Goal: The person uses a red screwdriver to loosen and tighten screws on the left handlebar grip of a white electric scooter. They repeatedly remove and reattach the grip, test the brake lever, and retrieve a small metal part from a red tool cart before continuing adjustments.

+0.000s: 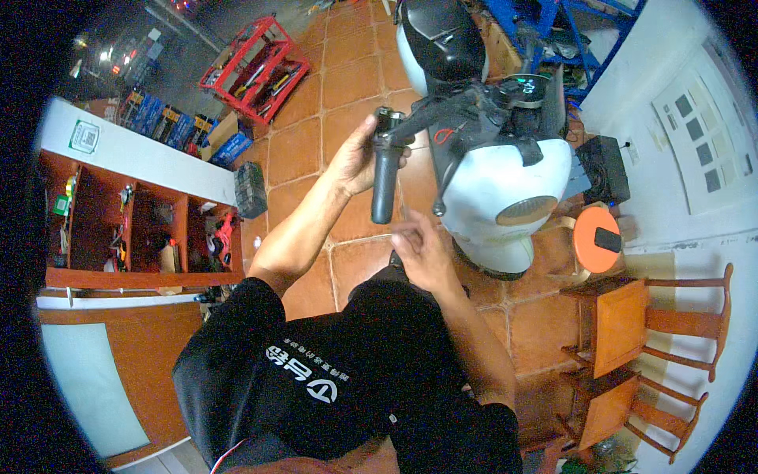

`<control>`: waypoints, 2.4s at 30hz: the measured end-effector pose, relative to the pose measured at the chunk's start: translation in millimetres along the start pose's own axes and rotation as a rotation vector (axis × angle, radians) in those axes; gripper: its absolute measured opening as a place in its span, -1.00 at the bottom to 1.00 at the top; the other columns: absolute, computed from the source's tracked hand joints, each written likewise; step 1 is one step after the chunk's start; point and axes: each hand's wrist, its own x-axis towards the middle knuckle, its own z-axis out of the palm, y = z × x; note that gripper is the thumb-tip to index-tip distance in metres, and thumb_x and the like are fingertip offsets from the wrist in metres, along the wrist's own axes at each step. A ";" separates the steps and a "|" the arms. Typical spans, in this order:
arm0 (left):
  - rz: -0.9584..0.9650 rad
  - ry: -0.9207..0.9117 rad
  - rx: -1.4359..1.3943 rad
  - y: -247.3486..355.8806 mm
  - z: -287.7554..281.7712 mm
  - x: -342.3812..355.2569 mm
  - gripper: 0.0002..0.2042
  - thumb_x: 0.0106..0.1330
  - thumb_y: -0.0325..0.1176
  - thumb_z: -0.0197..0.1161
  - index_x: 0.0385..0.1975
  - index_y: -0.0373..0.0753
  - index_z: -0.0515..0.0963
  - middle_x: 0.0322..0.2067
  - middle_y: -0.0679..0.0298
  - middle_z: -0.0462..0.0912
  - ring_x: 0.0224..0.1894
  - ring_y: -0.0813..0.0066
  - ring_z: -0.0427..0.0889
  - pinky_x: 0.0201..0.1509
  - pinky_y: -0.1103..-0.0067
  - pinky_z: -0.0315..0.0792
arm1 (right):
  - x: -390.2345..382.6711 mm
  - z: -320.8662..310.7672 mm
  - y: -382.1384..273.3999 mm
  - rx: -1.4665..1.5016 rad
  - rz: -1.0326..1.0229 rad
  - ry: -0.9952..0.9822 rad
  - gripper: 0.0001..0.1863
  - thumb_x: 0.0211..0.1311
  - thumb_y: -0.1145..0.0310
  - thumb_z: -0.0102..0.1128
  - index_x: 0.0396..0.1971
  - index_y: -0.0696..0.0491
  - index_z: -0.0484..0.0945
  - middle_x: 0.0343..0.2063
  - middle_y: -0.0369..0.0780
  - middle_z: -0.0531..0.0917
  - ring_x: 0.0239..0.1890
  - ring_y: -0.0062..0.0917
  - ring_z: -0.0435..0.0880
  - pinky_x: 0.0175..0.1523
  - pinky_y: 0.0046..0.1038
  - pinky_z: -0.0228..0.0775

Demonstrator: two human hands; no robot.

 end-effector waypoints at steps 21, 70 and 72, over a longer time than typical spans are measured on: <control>0.031 0.106 0.009 14.5 -20.3 21.3 -0.66 0.39 -0.09 -0.01 -0.03 -0.21 0.26 -0.29 0.13 0.49 -0.31 0.26 0.60 -0.25 0.37 0.58 | 65.0 55.3 -7.8 0.129 0.342 0.253 -0.59 0.33 0.13 -0.02 -0.09 0.20 0.38 -0.56 -0.26 0.51 -0.63 -0.66 0.45 -0.53 -0.64 0.31; -0.019 -0.167 -0.039 23.7 -50.1 34.7 -0.58 0.35 -0.01 0.02 0.07 -0.13 0.35 -0.10 0.02 0.54 -0.05 0.06 0.55 0.10 0.20 0.40 | 75.0 48.0 5.2 0.203 0.281 0.195 -0.54 0.24 0.08 0.15 -0.13 0.19 0.38 -0.50 -0.24 0.54 -0.47 -0.61 0.49 -0.36 -0.60 0.36; -0.010 -0.169 -0.022 26.2 -47.6 34.7 -0.57 0.35 0.00 0.02 0.08 -0.14 0.35 -0.09 0.02 0.54 -0.05 0.06 0.55 0.10 0.20 0.40 | 74.2 47.0 7.6 0.180 0.265 0.205 -0.56 0.24 0.11 0.15 -0.13 0.19 0.37 -0.50 -0.24 0.54 -0.47 -0.61 0.50 -0.35 -0.59 0.37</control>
